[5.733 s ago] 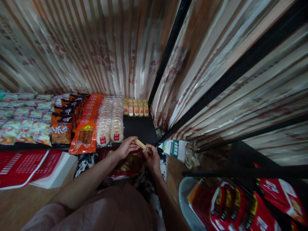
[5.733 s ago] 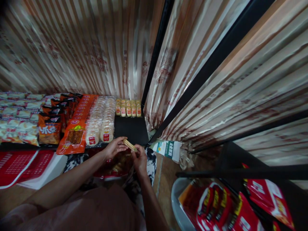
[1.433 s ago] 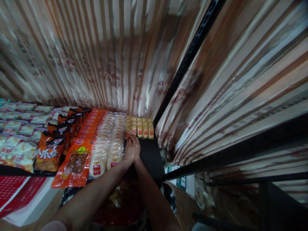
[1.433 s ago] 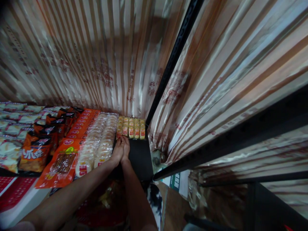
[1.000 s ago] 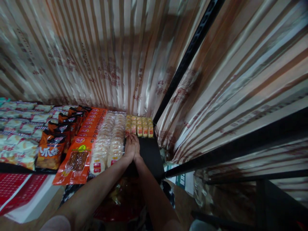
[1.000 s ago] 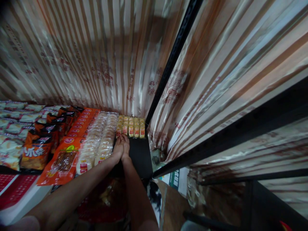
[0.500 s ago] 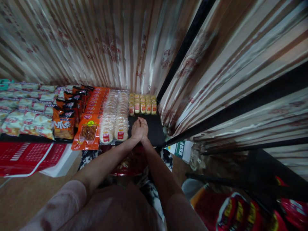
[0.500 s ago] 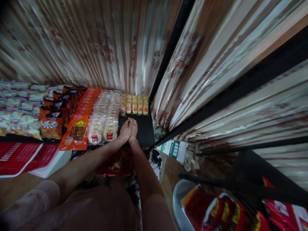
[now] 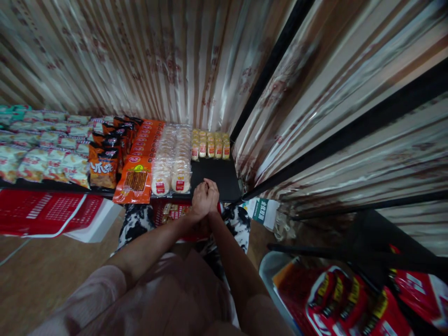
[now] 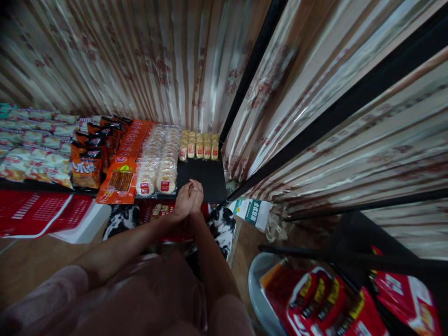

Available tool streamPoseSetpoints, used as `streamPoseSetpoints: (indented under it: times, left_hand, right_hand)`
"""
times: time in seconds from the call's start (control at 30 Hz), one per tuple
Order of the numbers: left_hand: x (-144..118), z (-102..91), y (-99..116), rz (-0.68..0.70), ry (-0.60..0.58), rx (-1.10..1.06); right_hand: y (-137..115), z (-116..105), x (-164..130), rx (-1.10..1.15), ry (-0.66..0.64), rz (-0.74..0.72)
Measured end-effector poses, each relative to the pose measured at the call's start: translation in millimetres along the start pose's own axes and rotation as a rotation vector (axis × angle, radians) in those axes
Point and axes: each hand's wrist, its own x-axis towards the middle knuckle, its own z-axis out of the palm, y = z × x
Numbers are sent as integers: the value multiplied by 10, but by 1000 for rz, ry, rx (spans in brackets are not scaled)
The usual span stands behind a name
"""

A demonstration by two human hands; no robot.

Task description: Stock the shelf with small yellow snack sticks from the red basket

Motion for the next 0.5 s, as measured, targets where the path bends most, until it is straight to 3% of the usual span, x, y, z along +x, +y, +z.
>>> streamPoseSetpoints:
  times: [0.13, 0.33, 0.4, 0.5]
  left_hand:
    - [-209, -39, -58, 27, 24, -31]
    - [-526, -65, -274, 171, 81, -108]
    - [-616, -87, -388, 179, 52, -141]
    - [-714, -99, -619, 179, -49, -147]
  right_hand:
    - [-81, -11, -197, 69, 118, -15]
    - [-185, -22, -524, 72, 166, -14]
    - [-191, -22, -633, 45, 137, -23]
    - [-168, 44, -768, -13, -24, -29]
